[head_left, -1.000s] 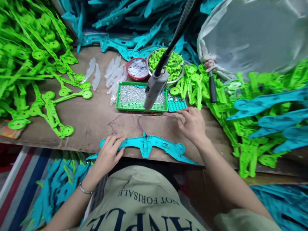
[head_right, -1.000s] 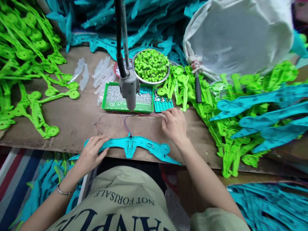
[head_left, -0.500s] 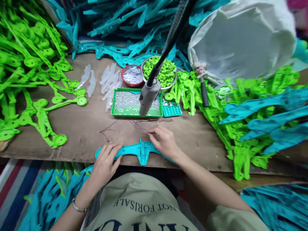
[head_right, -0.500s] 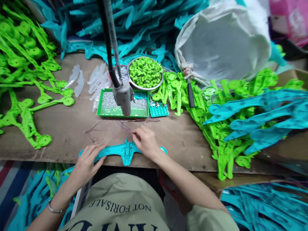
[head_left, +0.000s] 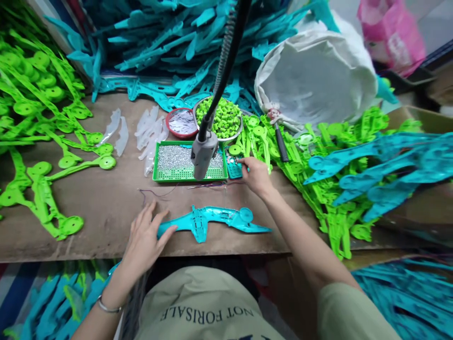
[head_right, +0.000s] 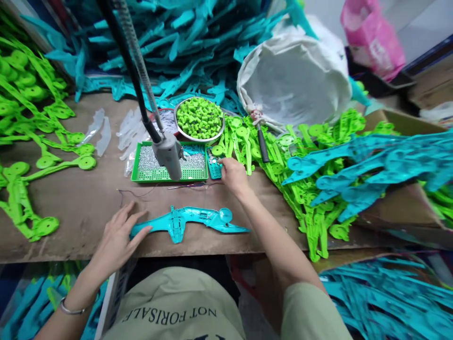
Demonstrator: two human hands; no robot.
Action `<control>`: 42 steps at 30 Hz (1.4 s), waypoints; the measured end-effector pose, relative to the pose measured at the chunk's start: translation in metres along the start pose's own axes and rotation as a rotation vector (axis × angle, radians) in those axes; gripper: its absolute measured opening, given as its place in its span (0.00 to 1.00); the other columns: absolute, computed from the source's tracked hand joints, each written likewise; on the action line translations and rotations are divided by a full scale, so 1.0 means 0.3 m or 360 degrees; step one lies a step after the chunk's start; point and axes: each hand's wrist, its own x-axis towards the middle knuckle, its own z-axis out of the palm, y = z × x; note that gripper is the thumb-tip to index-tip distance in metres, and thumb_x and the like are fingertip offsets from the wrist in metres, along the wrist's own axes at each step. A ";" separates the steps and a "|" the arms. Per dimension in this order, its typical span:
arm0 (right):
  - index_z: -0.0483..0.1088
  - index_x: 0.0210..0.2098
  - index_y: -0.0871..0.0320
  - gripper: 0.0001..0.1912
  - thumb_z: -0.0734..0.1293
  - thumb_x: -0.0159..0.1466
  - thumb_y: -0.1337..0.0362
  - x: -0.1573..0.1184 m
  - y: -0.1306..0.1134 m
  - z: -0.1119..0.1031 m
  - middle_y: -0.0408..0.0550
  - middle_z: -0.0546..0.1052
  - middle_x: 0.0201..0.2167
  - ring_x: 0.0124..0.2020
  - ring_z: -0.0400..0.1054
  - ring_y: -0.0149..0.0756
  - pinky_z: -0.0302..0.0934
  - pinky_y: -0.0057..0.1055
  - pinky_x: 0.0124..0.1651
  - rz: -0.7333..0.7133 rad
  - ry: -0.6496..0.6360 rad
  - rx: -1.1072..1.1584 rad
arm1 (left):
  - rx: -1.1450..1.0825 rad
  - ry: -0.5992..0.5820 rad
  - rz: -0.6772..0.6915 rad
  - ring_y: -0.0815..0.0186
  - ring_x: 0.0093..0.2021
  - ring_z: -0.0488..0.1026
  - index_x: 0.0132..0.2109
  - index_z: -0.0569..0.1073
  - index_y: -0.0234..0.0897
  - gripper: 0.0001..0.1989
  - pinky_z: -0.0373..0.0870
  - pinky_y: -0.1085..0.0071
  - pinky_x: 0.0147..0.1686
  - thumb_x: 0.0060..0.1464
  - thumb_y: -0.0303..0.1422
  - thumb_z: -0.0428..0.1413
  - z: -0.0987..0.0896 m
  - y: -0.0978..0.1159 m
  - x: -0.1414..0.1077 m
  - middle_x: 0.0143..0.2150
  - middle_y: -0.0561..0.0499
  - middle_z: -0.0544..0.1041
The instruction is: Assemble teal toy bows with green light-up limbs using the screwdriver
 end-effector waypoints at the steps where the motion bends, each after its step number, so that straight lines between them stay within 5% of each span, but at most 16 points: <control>1: 0.78 0.43 0.59 0.17 0.60 0.62 0.75 0.015 0.002 0.013 0.56 0.82 0.42 0.45 0.75 0.47 0.67 0.40 0.49 -0.0006 -0.0031 -0.0042 | 0.0010 0.0043 0.0031 0.40 0.69 0.62 0.58 0.75 0.39 0.20 0.67 0.41 0.61 0.67 0.45 0.52 0.000 -0.011 0.021 0.70 0.33 0.63; 5: 0.77 0.42 0.61 0.15 0.60 0.63 0.73 0.037 -0.010 0.057 0.60 0.81 0.39 0.41 0.73 0.48 0.64 0.38 0.43 0.0039 -0.0035 -0.0130 | 0.0053 0.0189 0.0178 0.41 0.65 0.68 0.55 0.74 0.37 0.16 0.66 0.38 0.60 0.67 0.39 0.53 -0.028 -0.042 0.107 0.64 0.33 0.70; 9: 0.78 0.41 0.61 0.15 0.60 0.64 0.72 0.041 -0.013 0.068 0.60 0.81 0.37 0.39 0.73 0.47 0.64 0.37 0.42 0.0101 0.0002 -0.0162 | 0.0017 0.0501 0.0200 0.53 0.46 0.76 0.49 0.73 0.35 0.08 0.75 0.55 0.47 0.65 0.33 0.56 -0.083 -0.003 0.128 0.46 0.40 0.76; 12: 0.79 0.41 0.61 0.15 0.61 0.63 0.71 0.042 -0.002 0.059 0.59 0.81 0.38 0.40 0.74 0.47 0.66 0.38 0.44 0.0131 0.0045 -0.0145 | -0.0155 0.0614 0.0280 0.59 0.41 0.75 0.45 0.71 0.35 0.05 0.74 0.63 0.44 0.63 0.27 0.58 -0.102 0.062 0.085 0.40 0.45 0.75; 18: 0.81 0.37 0.58 0.14 0.63 0.57 0.71 0.045 0.015 0.036 0.51 0.82 0.34 0.33 0.74 0.41 0.70 0.38 0.43 0.0247 0.0088 0.0305 | -0.0495 0.0490 0.0402 0.64 0.40 0.74 0.47 0.71 0.35 0.09 0.72 0.70 0.42 0.62 0.21 0.58 -0.063 0.135 0.006 0.39 0.48 0.76; 23: 0.81 0.34 0.59 0.14 0.63 0.57 0.71 0.048 -0.016 0.034 0.55 0.83 0.38 0.42 0.77 0.45 0.69 0.42 0.51 0.0342 0.0115 0.0382 | -0.0571 0.0463 0.0389 0.65 0.40 0.75 0.46 0.72 0.35 0.08 0.73 0.70 0.42 0.62 0.21 0.58 -0.043 0.141 0.010 0.39 0.48 0.77; 27: 0.82 0.37 0.59 0.14 0.64 0.57 0.69 0.054 -0.023 0.038 0.50 0.84 0.34 0.33 0.77 0.41 0.71 0.38 0.44 0.0458 0.0042 0.0463 | -0.0613 0.0420 0.0388 0.65 0.40 0.75 0.47 0.72 0.36 0.08 0.73 0.69 0.42 0.63 0.22 0.57 -0.034 0.149 0.005 0.39 0.48 0.77; 42: 0.84 0.36 0.57 0.13 0.66 0.59 0.68 0.076 -0.035 0.031 0.51 0.85 0.36 0.40 0.79 0.46 0.68 0.41 0.52 0.0439 -0.0074 0.0210 | -0.0628 0.0348 0.0369 0.63 0.41 0.76 0.48 0.72 0.38 0.07 0.75 0.66 0.42 0.65 0.25 0.56 -0.015 0.157 0.010 0.39 0.49 0.77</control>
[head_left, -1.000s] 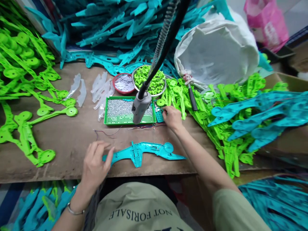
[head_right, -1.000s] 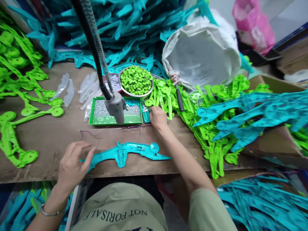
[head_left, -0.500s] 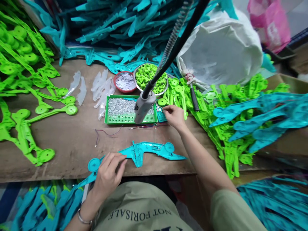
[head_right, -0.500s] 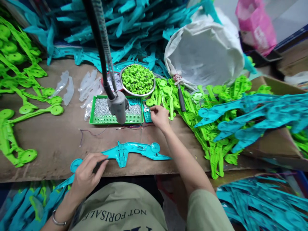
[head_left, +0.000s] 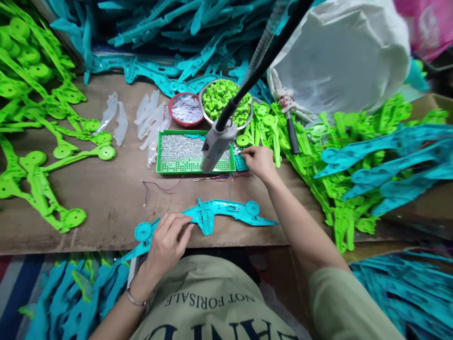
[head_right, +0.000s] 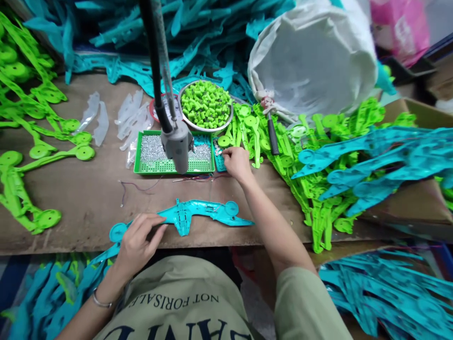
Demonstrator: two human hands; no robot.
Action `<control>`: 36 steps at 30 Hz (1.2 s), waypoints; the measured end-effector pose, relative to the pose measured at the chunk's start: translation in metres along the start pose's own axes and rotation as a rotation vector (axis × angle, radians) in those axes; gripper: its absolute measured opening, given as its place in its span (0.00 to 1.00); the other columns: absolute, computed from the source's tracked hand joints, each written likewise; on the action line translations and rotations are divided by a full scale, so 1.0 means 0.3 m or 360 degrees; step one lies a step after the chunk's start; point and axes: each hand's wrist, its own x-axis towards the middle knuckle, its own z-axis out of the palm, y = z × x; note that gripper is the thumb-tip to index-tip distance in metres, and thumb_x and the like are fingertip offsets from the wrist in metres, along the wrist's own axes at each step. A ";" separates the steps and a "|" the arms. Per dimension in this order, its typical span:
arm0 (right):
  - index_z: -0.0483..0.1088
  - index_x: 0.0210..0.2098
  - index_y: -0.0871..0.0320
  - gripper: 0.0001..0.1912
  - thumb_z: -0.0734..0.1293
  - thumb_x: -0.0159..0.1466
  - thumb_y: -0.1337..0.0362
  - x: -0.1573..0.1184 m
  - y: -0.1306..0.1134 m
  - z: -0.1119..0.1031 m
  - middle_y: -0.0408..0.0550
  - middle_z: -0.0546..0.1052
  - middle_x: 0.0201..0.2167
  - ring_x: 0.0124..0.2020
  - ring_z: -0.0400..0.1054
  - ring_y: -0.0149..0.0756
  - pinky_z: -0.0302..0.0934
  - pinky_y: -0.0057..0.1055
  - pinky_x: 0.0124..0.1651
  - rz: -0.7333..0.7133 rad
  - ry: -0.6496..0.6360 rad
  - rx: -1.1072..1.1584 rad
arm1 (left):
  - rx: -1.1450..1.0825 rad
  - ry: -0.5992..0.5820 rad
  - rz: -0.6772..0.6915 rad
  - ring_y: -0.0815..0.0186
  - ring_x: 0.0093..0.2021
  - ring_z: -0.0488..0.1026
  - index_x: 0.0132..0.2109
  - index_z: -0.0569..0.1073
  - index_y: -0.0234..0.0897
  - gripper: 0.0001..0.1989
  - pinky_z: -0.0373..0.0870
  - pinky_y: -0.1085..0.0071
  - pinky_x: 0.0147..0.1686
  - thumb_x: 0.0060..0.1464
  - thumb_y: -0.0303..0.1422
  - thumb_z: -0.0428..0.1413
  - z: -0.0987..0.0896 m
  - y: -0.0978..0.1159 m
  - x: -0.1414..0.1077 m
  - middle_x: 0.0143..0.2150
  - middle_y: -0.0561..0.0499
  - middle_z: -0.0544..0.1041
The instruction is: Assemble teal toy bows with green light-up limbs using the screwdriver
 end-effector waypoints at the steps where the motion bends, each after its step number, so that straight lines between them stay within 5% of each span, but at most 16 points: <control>1: 0.84 0.36 0.58 0.14 0.65 0.59 0.69 -0.003 0.001 0.009 0.52 0.85 0.37 0.41 0.79 0.47 0.68 0.42 0.52 -0.0033 0.0023 -0.0037 | 0.0006 -0.0034 -0.0008 0.62 0.43 0.76 0.50 0.72 0.38 0.08 0.75 0.65 0.44 0.65 0.27 0.57 0.004 0.004 0.003 0.41 0.47 0.78; 8: 0.82 0.41 0.61 0.17 0.63 0.61 0.70 -0.047 0.003 0.059 0.60 0.83 0.40 0.41 0.76 0.51 0.67 0.46 0.51 -0.0079 0.0123 -0.0174 | 0.0144 -0.0477 0.0009 0.43 0.69 0.62 0.71 0.57 0.38 0.44 0.63 0.44 0.65 0.54 0.43 0.67 0.064 0.018 0.004 0.70 0.33 0.64; 17: 0.82 0.38 0.62 0.14 0.65 0.58 0.68 -0.056 0.005 0.050 0.56 0.82 0.36 0.37 0.75 0.45 0.68 0.42 0.48 -0.0015 0.0127 -0.0041 | 0.0253 -0.0481 -0.0005 0.47 0.62 0.70 0.70 0.59 0.34 0.38 0.68 0.50 0.59 0.60 0.44 0.63 0.091 0.004 0.002 0.67 0.33 0.69; 23: 0.81 0.37 0.60 0.12 0.66 0.56 0.67 -0.042 -0.012 0.058 0.56 0.82 0.34 0.37 0.75 0.48 0.67 0.44 0.46 0.0002 0.0136 -0.0187 | 0.0256 -0.0519 -0.0126 0.42 0.66 0.66 0.74 0.52 0.38 0.49 0.68 0.47 0.59 0.54 0.45 0.67 0.092 0.013 0.012 0.71 0.32 0.63; 27: 0.80 0.33 0.61 0.11 0.66 0.54 0.69 -0.038 -0.030 0.010 0.53 0.82 0.29 0.33 0.75 0.45 0.68 0.41 0.44 0.0060 0.0033 -0.0081 | 0.0291 -0.0560 -0.0152 0.44 0.63 0.68 0.74 0.54 0.38 0.50 0.69 0.48 0.57 0.52 0.43 0.69 0.090 0.026 0.028 0.68 0.34 0.68; 30: 0.80 0.32 0.59 0.10 0.66 0.54 0.67 -0.127 -0.053 -0.050 0.49 0.82 0.28 0.31 0.75 0.41 0.69 0.38 0.41 0.0066 0.0149 0.0135 | 0.0279 -0.0538 -0.0156 0.45 0.60 0.69 0.73 0.57 0.38 0.48 0.70 0.50 0.55 0.51 0.42 0.69 0.094 0.031 0.033 0.65 0.36 0.71; 36: 0.79 0.30 0.56 0.08 0.68 0.57 0.61 -0.488 -0.126 -0.081 0.47 0.82 0.28 0.28 0.75 0.37 0.70 0.34 0.35 0.0091 0.0191 0.0590 | 0.0347 -0.0523 -0.0138 0.45 0.57 0.70 0.68 0.65 0.35 0.41 0.70 0.51 0.51 0.51 0.40 0.69 0.096 0.051 0.035 0.59 0.35 0.73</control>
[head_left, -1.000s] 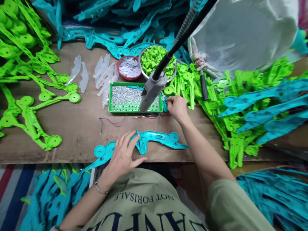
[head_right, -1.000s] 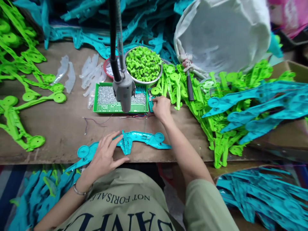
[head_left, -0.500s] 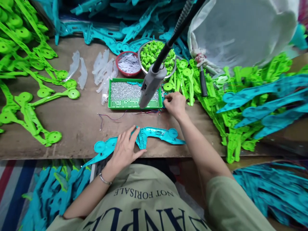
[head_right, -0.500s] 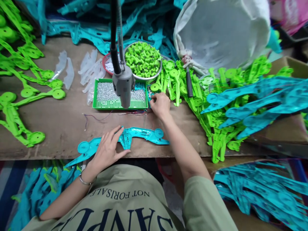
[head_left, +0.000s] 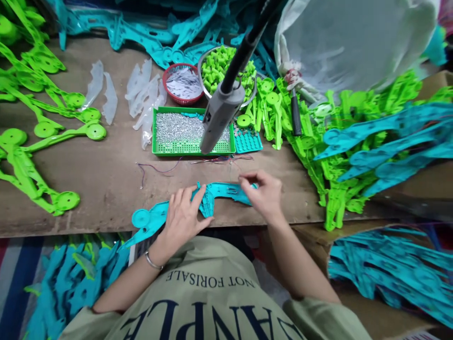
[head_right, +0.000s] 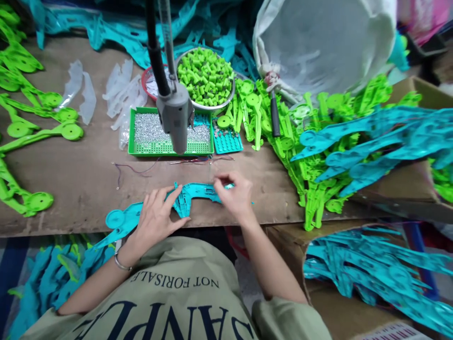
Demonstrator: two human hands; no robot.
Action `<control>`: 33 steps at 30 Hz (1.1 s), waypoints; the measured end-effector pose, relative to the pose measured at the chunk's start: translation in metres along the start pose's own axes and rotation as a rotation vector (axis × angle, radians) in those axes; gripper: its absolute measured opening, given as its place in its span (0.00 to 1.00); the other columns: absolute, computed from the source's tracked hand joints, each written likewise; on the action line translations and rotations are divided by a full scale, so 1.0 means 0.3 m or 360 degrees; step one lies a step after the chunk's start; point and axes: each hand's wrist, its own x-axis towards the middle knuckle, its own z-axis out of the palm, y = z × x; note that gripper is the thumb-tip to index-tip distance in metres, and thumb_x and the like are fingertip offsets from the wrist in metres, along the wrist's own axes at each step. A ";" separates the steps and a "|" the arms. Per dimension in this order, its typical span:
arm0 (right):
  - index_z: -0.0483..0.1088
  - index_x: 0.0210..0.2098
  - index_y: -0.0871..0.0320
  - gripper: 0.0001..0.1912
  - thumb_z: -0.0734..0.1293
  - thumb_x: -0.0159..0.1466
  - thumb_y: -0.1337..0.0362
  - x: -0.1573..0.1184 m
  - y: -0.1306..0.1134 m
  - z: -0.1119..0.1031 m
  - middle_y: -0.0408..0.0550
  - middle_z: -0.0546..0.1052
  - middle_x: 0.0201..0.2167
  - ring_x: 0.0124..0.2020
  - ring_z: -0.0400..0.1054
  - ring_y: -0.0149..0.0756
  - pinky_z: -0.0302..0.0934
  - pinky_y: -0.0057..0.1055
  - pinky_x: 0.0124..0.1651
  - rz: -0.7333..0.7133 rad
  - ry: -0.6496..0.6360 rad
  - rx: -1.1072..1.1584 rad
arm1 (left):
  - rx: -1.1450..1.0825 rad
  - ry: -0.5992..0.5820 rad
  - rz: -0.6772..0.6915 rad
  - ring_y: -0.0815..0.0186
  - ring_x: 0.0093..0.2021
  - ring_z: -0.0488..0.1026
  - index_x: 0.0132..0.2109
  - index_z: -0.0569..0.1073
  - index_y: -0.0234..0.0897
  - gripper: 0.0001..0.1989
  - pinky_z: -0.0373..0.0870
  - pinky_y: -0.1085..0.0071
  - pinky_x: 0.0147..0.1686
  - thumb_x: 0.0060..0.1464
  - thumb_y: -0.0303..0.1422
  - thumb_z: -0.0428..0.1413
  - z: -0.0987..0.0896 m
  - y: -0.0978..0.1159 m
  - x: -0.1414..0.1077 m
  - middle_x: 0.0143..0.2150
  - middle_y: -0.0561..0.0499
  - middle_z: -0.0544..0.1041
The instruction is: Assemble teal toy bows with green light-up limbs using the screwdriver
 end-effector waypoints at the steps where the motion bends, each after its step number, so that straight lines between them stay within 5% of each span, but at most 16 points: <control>1: 0.78 0.30 0.55 0.07 0.68 0.58 0.61 -0.050 -0.005 0.010 0.46 0.82 0.27 0.27 0.75 0.36 0.70 0.33 0.34 0.0026 -0.0029 0.0008 | 0.0007 0.0003 0.0000 0.45 0.57 0.70 0.67 0.66 0.34 0.40 0.70 0.51 0.51 0.51 0.39 0.69 -0.003 0.005 0.000 0.59 0.35 0.73; 5: 0.76 0.28 0.53 0.06 0.67 0.60 0.63 -0.152 -0.014 0.065 0.45 0.80 0.26 0.27 0.73 0.36 0.70 0.35 0.34 0.0026 0.0042 -0.0016 | 0.0001 0.0016 -0.0023 0.44 0.56 0.70 0.67 0.67 0.36 0.40 0.70 0.51 0.50 0.50 0.39 0.69 -0.014 0.023 -0.003 0.58 0.36 0.73; 17: 0.76 0.31 0.53 0.11 0.63 0.66 0.67 -0.179 -0.010 0.134 0.49 0.76 0.27 0.30 0.71 0.40 0.69 0.39 0.39 -0.0250 0.0275 -0.0542 | 0.0024 0.0065 -0.0079 0.49 0.53 0.72 0.71 0.59 0.39 0.46 0.68 0.55 0.50 0.50 0.38 0.69 -0.012 0.037 -0.014 0.56 0.40 0.75; 26: 0.77 0.52 0.54 0.17 0.61 0.69 0.69 -0.259 -0.018 0.136 0.57 0.76 0.40 0.41 0.71 0.46 0.71 0.48 0.46 -0.0389 0.0178 -0.0474 | 0.0012 0.0075 -0.0061 0.49 0.53 0.73 0.70 0.60 0.36 0.45 0.69 0.55 0.48 0.49 0.37 0.70 -0.017 0.032 -0.004 0.56 0.40 0.76; 29: 0.76 0.54 0.53 0.17 0.62 0.70 0.68 -0.202 -0.006 0.079 0.55 0.78 0.41 0.41 0.75 0.43 0.72 0.43 0.46 -0.0458 0.0131 -0.0366 | -0.0017 0.0094 -0.0049 0.49 0.53 0.72 0.69 0.60 0.35 0.45 0.69 0.55 0.48 0.48 0.36 0.70 -0.012 0.019 -0.005 0.57 0.40 0.76; 33: 0.79 0.46 0.53 0.14 0.62 0.69 0.67 0.049 0.048 -0.004 0.51 0.83 0.41 0.41 0.78 0.42 0.72 0.40 0.47 -0.0457 0.0157 -0.0430 | 0.0002 0.0145 -0.0022 0.49 0.52 0.73 0.69 0.60 0.36 0.46 0.70 0.56 0.48 0.46 0.35 0.71 0.003 0.003 -0.009 0.56 0.41 0.77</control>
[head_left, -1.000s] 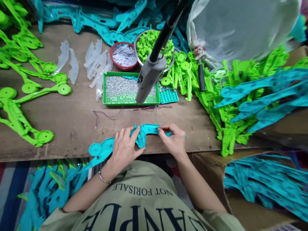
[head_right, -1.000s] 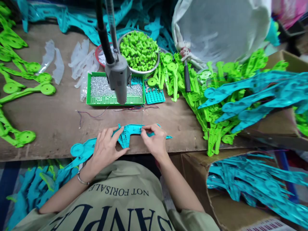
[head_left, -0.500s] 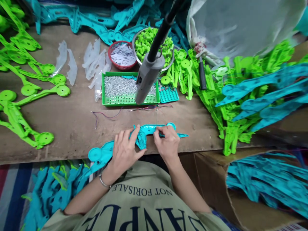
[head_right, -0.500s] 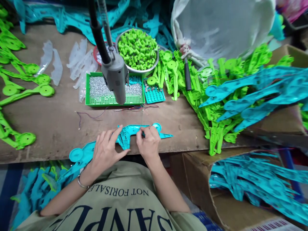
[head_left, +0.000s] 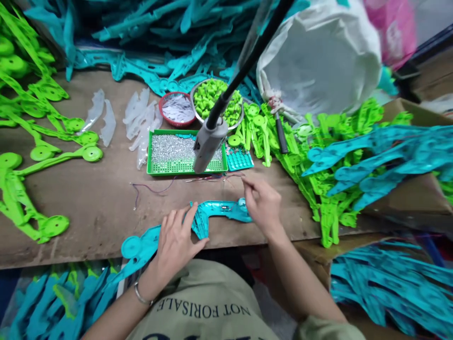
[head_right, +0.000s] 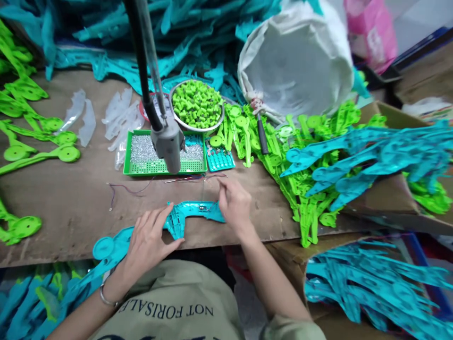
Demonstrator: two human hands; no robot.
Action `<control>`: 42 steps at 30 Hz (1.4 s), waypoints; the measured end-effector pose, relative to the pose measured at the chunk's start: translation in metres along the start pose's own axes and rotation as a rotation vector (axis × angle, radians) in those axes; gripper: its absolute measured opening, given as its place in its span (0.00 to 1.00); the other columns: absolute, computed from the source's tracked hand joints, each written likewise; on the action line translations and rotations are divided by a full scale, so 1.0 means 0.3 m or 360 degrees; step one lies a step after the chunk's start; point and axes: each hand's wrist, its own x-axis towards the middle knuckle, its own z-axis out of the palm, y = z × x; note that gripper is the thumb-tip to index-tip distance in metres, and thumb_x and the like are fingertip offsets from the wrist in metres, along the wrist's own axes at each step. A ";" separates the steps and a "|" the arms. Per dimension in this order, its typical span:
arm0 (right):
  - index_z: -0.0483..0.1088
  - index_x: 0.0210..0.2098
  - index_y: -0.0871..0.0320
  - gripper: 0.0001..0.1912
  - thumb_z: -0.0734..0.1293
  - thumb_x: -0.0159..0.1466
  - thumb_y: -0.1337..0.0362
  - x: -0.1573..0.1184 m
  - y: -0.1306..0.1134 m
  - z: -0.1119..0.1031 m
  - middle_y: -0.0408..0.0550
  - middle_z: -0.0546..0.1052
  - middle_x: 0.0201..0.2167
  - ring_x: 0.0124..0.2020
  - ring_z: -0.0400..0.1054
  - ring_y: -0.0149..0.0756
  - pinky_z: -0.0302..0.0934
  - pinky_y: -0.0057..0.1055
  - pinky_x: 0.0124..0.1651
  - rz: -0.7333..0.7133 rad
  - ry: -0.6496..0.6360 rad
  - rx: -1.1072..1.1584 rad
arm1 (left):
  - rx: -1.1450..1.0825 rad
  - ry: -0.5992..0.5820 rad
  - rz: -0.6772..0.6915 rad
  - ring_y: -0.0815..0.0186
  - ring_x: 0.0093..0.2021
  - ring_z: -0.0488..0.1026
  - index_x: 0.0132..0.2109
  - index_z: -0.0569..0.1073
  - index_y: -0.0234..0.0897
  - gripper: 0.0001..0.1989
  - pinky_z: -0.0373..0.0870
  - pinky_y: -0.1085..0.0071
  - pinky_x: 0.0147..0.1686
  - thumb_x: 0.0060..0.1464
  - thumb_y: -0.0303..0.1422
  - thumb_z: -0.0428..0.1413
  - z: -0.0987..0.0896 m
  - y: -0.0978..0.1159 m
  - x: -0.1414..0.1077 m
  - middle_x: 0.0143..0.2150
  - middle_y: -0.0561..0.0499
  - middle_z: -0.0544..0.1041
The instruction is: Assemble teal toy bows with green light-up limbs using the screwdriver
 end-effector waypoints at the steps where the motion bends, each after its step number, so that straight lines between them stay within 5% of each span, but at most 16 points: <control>1: 0.79 0.43 0.54 0.13 0.62 0.68 0.67 0.070 0.038 0.008 0.52 0.83 0.40 0.40 0.78 0.42 0.72 0.40 0.47 -0.0010 -0.0026 -0.0016 | 0.0007 0.0014 0.0001 0.49 0.52 0.73 0.69 0.59 0.36 0.47 0.69 0.56 0.47 0.46 0.35 0.71 0.003 -0.002 -0.001 0.55 0.41 0.77; 6: 0.80 0.38 0.59 0.15 0.61 0.62 0.72 0.320 0.143 0.133 0.56 0.82 0.38 0.41 0.76 0.46 0.70 0.41 0.48 -0.0157 -0.0321 -0.0122 | 0.0008 -0.0004 -0.0039 0.49 0.52 0.73 0.70 0.58 0.38 0.48 0.69 0.56 0.48 0.47 0.35 0.70 0.008 0.001 -0.005 0.55 0.42 0.77; 11: 0.80 0.38 0.63 0.14 0.61 0.62 0.70 0.374 0.142 0.227 0.60 0.79 0.35 0.37 0.72 0.49 0.66 0.43 0.45 -0.0096 -0.0439 -0.0446 | -0.0020 -0.0053 -0.0072 0.48 0.52 0.72 0.71 0.58 0.38 0.47 0.69 0.54 0.48 0.49 0.36 0.69 -0.006 0.008 -0.003 0.55 0.42 0.76; 16: 0.78 0.33 0.63 0.10 0.63 0.60 0.69 0.391 0.122 0.206 0.60 0.79 0.34 0.36 0.72 0.48 0.65 0.42 0.43 0.0000 -0.0406 -0.0498 | -0.0031 -0.0109 -0.0088 0.47 0.53 0.72 0.71 0.59 0.38 0.46 0.68 0.54 0.49 0.49 0.37 0.69 -0.020 0.013 0.004 0.56 0.40 0.76; 21: 0.79 0.31 0.58 0.07 0.67 0.57 0.66 0.239 0.027 0.064 0.47 0.81 0.26 0.28 0.73 0.37 0.68 0.34 0.37 0.0250 -0.0241 0.0178 | -0.0026 -0.0085 -0.0079 0.47 0.53 0.72 0.69 0.61 0.36 0.45 0.68 0.54 0.49 0.48 0.37 0.70 -0.029 0.030 0.005 0.57 0.40 0.76; 26: 0.80 0.29 0.57 0.08 0.69 0.56 0.61 -0.019 -0.066 -0.029 0.46 0.82 0.25 0.25 0.74 0.34 0.69 0.31 0.31 0.0518 -0.0440 0.0631 | 0.0002 -0.0055 -0.0074 0.48 0.52 0.72 0.69 0.61 0.34 0.44 0.68 0.55 0.48 0.49 0.37 0.70 -0.037 0.037 0.008 0.56 0.40 0.77; 30: 0.80 0.29 0.56 0.09 0.68 0.56 0.61 -0.105 -0.087 -0.007 0.47 0.82 0.25 0.24 0.74 0.34 0.70 0.32 0.31 0.0613 -0.0440 0.0638 | 0.0020 -0.0053 -0.0068 0.48 0.53 0.72 0.69 0.61 0.34 0.44 0.68 0.56 0.48 0.49 0.36 0.70 -0.043 0.042 0.012 0.55 0.40 0.77; 36: 0.79 0.28 0.56 0.08 0.67 0.56 0.63 -0.112 -0.105 0.016 0.45 0.80 0.22 0.22 0.71 0.32 0.69 0.30 0.29 0.0571 -0.0397 0.0503 | 0.0032 -0.0026 -0.0058 0.48 0.51 0.73 0.70 0.59 0.35 0.46 0.68 0.56 0.46 0.49 0.36 0.69 -0.037 0.044 0.010 0.53 0.40 0.78; 42: 0.75 0.26 0.57 0.07 0.66 0.59 0.70 -0.150 -0.118 0.050 0.44 0.76 0.23 0.23 0.68 0.32 0.66 0.31 0.31 0.0142 -0.0151 0.0133 | 0.0026 0.0056 -0.0040 0.48 0.47 0.74 0.70 0.58 0.31 0.48 0.69 0.56 0.44 0.48 0.37 0.70 -0.023 0.033 0.006 0.49 0.40 0.79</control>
